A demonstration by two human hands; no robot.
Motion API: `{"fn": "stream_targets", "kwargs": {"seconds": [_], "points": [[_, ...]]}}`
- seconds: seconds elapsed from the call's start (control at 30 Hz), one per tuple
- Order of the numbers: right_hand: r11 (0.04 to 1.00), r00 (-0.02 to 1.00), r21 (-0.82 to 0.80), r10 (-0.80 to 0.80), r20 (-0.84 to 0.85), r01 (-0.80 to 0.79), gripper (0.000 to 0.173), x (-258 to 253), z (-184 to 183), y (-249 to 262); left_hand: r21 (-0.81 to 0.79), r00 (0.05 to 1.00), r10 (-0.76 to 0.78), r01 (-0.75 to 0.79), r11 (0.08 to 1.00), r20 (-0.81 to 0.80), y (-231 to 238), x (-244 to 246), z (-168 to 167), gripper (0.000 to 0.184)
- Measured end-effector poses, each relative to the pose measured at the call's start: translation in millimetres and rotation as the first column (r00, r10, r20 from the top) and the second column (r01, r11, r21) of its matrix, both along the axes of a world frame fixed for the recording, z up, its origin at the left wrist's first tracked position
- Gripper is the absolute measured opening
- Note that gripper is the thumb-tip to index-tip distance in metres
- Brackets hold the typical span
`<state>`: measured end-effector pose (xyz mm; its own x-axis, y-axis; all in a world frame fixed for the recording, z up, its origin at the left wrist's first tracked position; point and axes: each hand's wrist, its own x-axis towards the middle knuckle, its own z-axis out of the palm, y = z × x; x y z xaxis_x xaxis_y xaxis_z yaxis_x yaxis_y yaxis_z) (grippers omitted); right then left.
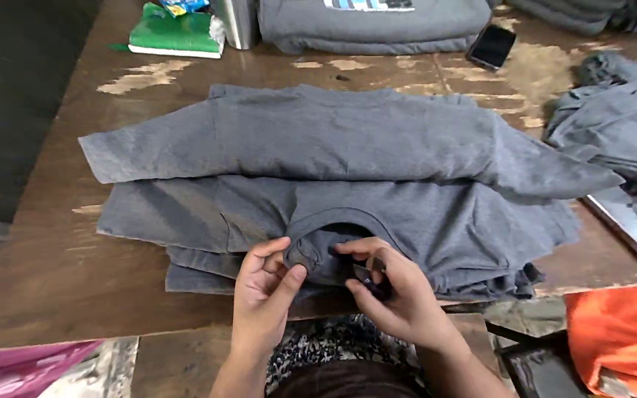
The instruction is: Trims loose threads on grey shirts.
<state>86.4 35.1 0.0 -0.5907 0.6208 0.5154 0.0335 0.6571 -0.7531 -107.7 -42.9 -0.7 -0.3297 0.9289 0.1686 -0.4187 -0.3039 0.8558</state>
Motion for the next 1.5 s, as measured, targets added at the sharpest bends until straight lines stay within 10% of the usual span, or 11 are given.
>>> {"fn": "stream_targets", "kwargs": {"seconds": [0.43,0.67,0.8,1.03,1.33,1.5], "points": [[0.925,0.924,0.155,-0.310,-0.226,0.348,0.015,-39.7,0.5,-14.8,0.174,0.952,0.118,-0.070,0.982,-0.282,-10.8,16.5,-12.7,0.048],[1.000,0.981,-0.014,0.001,-0.194,-0.004,0.015,-27.9,6.3,-30.8,0.173,0.893,0.276,-0.227,0.958,-0.355,-4.0,26.7,-17.5,0.038],[0.998,0.995,-0.025,0.056,-0.079,-0.058,0.011,-17.0,-0.7,-29.2,0.140,0.904,0.273,-0.239,0.961,-0.330,-4.5,25.1,-19.5,0.018],[0.945,0.892,0.239,-0.297,0.341,0.223,0.039,-5.5,3.0,-28.1,0.137,0.955,0.210,-0.184,0.973,-0.209,-9.9,20.3,-18.8,0.006],[0.905,0.856,0.349,-0.368,0.362,0.241,0.043,-25.6,1.1,-29.2,0.171,0.958,0.165,-0.126,0.977,-0.236,-14.2,20.4,-20.6,0.009],[0.985,0.972,-0.014,-0.166,0.166,0.171,0.045,-17.3,8.8,-22.4,0.127,0.911,0.278,-0.250,0.960,-0.304,-11.0,18.4,-14.0,0.012]]}}
